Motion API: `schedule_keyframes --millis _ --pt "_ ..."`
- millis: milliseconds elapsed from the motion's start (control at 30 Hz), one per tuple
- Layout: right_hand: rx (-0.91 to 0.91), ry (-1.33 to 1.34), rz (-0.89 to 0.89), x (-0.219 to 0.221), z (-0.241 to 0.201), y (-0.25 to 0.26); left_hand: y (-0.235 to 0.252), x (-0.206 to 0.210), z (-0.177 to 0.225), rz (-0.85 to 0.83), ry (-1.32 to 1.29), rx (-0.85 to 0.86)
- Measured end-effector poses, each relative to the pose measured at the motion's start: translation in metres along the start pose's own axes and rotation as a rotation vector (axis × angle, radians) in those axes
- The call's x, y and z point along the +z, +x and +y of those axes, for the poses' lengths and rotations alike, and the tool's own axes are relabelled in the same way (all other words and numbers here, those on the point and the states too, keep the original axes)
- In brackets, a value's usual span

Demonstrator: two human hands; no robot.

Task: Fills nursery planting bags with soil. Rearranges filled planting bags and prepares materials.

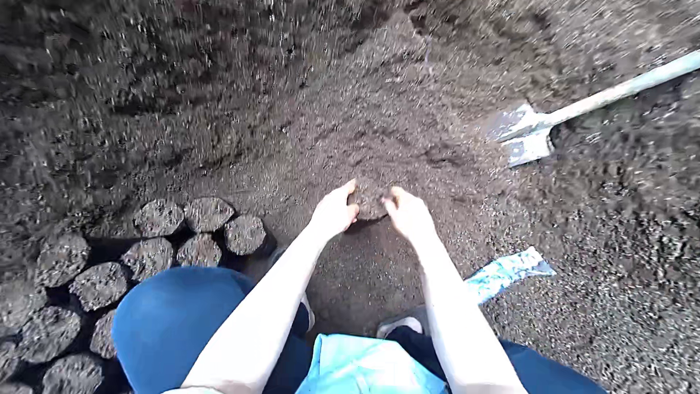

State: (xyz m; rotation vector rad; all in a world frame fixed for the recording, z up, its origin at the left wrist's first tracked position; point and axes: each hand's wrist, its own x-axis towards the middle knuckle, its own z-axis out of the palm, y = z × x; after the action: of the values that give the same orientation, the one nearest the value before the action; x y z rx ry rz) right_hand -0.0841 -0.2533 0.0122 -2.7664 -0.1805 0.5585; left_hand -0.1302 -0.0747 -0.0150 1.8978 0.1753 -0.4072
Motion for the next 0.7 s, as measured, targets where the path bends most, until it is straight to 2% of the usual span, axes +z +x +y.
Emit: schedule_keyframes --millis 100,200,267,333,400,433,533,600,633,700 --pt "0.030 0.065 0.109 0.025 0.008 0.003 0.007 0.009 -0.013 0.036 -0.043 0.033" --pt "0.080 0.031 -0.039 0.079 0.028 0.030 0.037 0.028 -0.064 0.011 0.161 -0.015" --pt "0.091 0.063 -0.068 0.073 0.024 0.032 0.038 0.024 -0.053 0.002 0.241 -0.040" --pt "0.078 0.102 0.011 0.057 0.016 0.021 0.028 0.015 -0.029 0.020 0.260 -0.023" --pt "0.082 0.128 0.079 0.060 0.022 0.012 0.019 0.020 -0.024 0.023 0.245 0.020" --pt "0.093 0.122 0.067 0.067 0.026 0.014 0.023 0.023 -0.029 0.015 0.255 0.037" --pt "0.127 0.084 -0.113 0.075 0.040 0.024 0.035 0.036 -0.047 -0.015 0.322 0.040" --pt "0.119 0.086 -0.101 0.058 0.039 0.019 0.031 0.035 -0.044 0.065 0.233 0.039" --pt "0.072 0.098 -0.063 0.053 0.041 0.013 0.025 0.036 -0.044 0.170 0.148 0.026" --pt "-0.120 0.117 -0.013 0.058 0.048 0.007 0.015 0.039 -0.049 0.344 0.021 -0.126"
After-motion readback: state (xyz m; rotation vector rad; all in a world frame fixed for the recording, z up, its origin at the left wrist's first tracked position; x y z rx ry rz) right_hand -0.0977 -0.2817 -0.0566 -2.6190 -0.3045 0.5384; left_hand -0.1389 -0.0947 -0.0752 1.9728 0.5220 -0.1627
